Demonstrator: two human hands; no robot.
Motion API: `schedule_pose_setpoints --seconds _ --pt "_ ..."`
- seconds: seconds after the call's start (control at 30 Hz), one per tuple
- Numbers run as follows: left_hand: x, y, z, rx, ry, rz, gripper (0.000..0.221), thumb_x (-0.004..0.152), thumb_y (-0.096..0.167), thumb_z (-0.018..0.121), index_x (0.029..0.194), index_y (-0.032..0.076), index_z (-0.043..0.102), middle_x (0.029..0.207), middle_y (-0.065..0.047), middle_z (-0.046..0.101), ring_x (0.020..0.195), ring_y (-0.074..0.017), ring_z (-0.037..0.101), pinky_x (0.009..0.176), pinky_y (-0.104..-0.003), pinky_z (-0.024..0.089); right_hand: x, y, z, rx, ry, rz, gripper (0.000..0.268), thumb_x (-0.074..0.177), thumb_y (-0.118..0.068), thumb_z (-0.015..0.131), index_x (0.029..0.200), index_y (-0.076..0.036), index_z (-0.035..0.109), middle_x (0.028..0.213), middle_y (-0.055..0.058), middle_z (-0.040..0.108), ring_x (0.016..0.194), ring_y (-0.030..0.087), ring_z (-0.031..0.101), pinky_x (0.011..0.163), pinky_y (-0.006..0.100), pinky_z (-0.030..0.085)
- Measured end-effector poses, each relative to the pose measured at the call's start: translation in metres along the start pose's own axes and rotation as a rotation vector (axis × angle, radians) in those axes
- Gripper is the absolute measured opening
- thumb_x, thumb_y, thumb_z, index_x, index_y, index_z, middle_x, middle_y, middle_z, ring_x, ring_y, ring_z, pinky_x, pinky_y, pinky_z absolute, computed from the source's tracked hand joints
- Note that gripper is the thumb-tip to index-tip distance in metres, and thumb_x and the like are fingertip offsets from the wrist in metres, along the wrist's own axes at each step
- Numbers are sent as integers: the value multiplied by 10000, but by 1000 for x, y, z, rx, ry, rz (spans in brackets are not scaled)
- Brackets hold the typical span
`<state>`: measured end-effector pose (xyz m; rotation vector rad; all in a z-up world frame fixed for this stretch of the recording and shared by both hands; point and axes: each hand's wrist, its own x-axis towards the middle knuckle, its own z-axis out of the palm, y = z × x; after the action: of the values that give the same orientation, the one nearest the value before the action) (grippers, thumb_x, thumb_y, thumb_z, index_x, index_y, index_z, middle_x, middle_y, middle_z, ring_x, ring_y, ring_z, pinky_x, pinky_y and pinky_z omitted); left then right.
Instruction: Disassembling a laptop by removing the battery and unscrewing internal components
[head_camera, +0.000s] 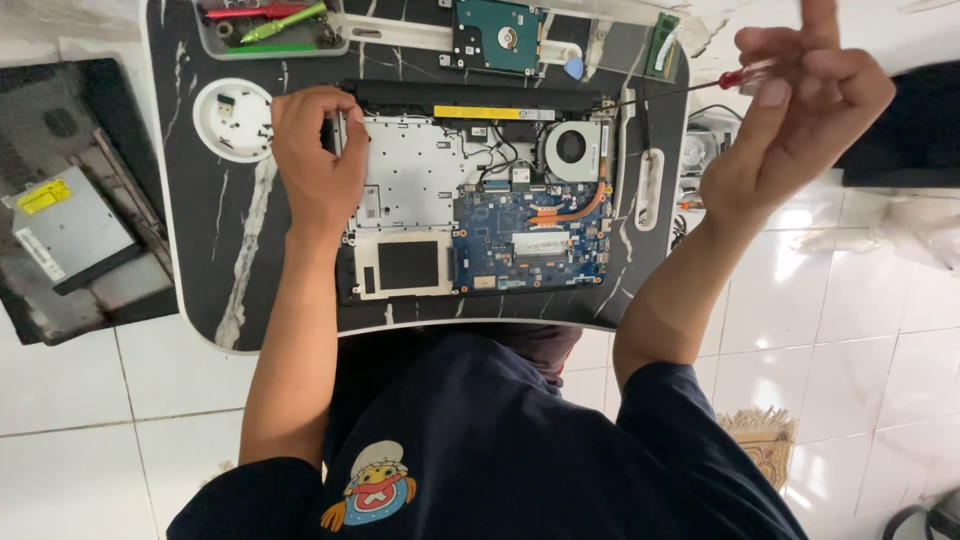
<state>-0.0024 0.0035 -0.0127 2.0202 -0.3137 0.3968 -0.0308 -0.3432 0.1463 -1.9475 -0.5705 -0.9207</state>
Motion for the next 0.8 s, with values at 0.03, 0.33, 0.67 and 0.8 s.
schedule_pose_setpoints --seconds 0.03,0.33,0.67,0.8 --pt "1 1 0 0 1 0 51 1070 66 611 1085 61 660 1080 -106 669 1000 -325 546 876 -479 453 3 -3 5 0 0 -1 103 1144 -65 431 1226 -61 369 1190 306 540 998 402 631 767 427 468" --pt "0 -3 1 -16 12 -5 70 1069 90 595 1102 78 656 1086 -94 663 1006 -328 523 829 -480 448 -10 8 5 -46 183 -16 380 1007 19 735 1062 -37 363 1272 308 645 746 285 422 653 338 327" --pt "-2 -5 2 -16 9 5 54 1060 54 611 1096 72 647 1090 -96 658 1016 -330 522 844 -477 448 -18 7 6 -103 214 -76 240 1051 16 624 1279 -10 552 1124 258 604 863 385 607 693 421 510" --pt "0 -2 1 -3 27 31 50 1040 23 631 1065 52 664 1063 -102 672 1015 -317 540 842 -447 458 -39 31 -5 -2 218 40 487 1138 102 571 1526 -164 446 1371 321 686 831 365 580 769 433 475"
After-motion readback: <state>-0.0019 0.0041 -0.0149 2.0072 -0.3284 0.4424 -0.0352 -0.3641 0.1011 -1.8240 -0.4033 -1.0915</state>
